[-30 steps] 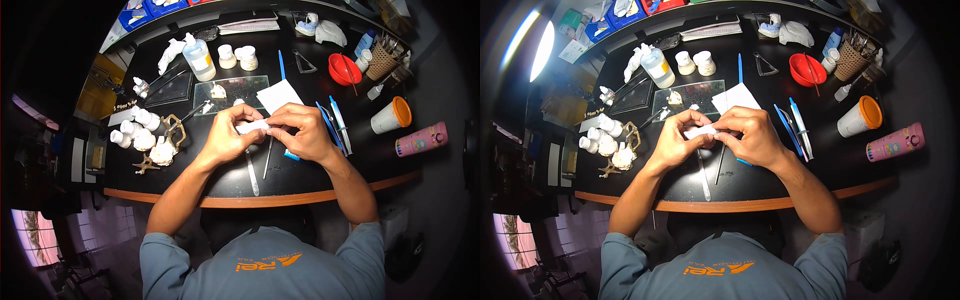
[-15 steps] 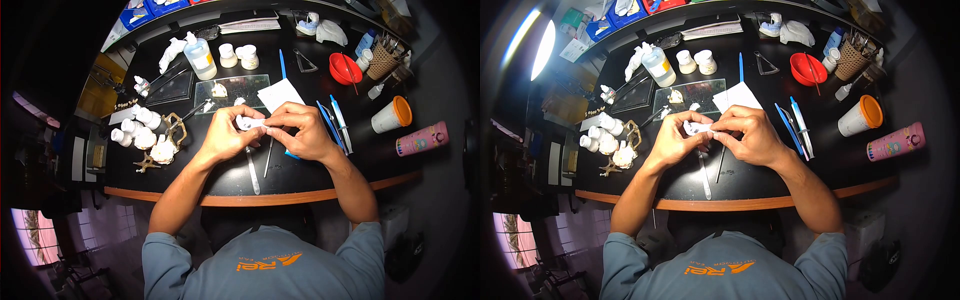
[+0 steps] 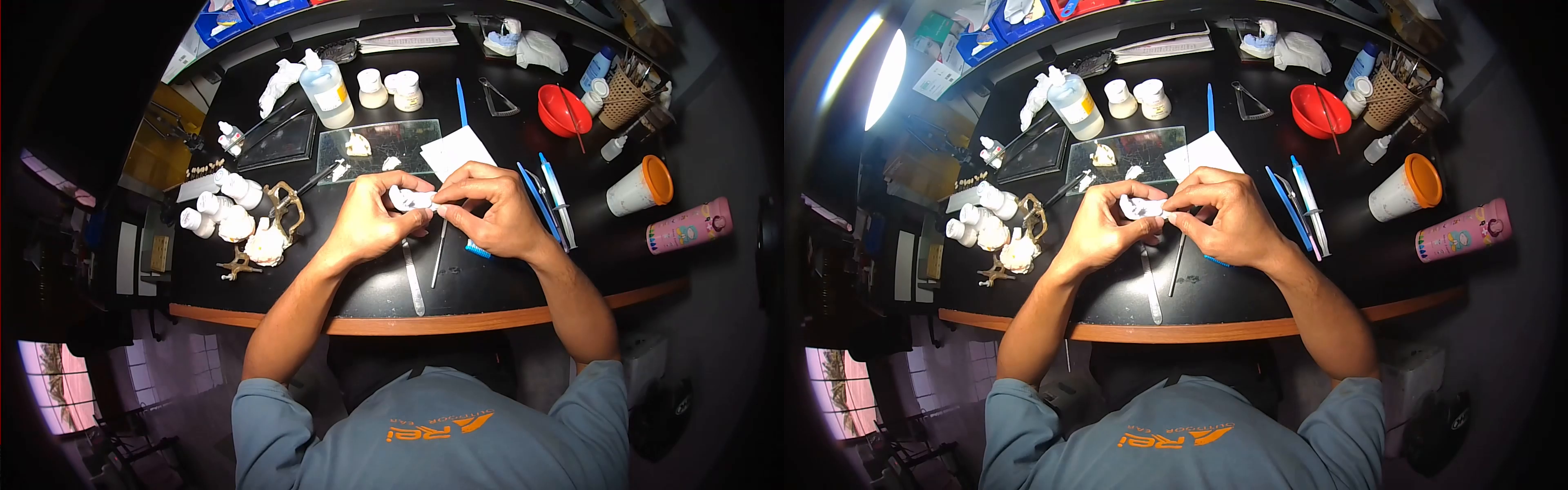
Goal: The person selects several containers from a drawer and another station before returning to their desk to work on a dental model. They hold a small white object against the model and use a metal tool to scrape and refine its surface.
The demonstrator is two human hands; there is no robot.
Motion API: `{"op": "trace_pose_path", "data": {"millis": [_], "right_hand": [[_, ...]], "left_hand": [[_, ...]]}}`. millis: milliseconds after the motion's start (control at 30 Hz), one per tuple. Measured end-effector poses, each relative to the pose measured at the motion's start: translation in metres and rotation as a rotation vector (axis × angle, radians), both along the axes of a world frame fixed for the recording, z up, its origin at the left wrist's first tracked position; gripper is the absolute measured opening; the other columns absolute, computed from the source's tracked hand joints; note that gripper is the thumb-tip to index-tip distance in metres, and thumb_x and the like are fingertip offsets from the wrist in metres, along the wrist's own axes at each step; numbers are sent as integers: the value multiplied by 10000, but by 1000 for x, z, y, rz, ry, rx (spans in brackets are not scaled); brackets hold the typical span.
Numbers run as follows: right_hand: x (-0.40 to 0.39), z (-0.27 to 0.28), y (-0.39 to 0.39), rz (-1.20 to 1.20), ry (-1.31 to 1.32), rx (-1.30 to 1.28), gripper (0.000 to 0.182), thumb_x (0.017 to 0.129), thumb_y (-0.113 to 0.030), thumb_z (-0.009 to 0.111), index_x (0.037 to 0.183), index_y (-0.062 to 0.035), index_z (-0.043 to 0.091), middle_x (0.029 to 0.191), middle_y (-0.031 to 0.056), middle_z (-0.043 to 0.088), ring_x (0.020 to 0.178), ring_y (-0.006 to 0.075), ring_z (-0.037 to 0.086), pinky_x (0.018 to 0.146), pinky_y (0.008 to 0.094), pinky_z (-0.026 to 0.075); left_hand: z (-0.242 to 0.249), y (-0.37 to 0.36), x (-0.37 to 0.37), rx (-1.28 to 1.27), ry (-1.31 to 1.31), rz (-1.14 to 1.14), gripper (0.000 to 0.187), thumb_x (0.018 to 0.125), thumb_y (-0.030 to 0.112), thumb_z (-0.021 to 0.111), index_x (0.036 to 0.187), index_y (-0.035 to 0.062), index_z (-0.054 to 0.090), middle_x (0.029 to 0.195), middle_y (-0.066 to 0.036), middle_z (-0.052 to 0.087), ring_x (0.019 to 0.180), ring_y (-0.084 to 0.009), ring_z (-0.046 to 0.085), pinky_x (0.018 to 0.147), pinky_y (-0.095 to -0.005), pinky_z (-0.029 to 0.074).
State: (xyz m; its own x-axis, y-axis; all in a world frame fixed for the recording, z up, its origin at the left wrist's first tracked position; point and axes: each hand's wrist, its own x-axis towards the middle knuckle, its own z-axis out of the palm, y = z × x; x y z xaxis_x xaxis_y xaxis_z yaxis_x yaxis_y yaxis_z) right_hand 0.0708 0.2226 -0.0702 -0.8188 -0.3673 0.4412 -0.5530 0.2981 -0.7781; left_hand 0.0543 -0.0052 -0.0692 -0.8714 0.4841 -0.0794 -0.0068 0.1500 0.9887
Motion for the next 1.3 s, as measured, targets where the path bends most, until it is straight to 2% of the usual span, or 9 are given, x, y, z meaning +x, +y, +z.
{"op": "trace_pose_path", "data": {"millis": [400,800,1100,1300], "right_hand": [[1,0,-2,-30,13,6,187,814,-15,833,998,-29,804,955,85,750,799,150,722,634,260,578],[1,2,-2,-18,24,18,138,848,-19,813,986,-25,802,944,83,735,802,150,721,612,256,577],[0,-1,-2,-16,133,44,96,852,-17,808,947,-18,798,911,83,723,801,206,720,704,324,567],[1,1,-1,-30,146,73,105,837,28,796,935,-11,797,909,89,722,803,215,724,695,324,574]], "left_hand": [[-2,0,-1,23,30,-17,263,906,-11,757,1150,-83,691,993,-139,766,815,-153,760,735,-262,638],[-4,0,-1,25,37,-3,266,913,-2,746,1161,-81,687,971,-130,760,790,-153,757,706,-273,643],[0,-1,-1,-10,23,-13,279,911,4,737,1174,-74,685,909,-123,759,750,-149,749,696,-274,641],[0,-1,-1,10,-3,4,283,911,13,743,1177,-68,688,895,-117,758,743,-144,744,686,-272,636]]}}
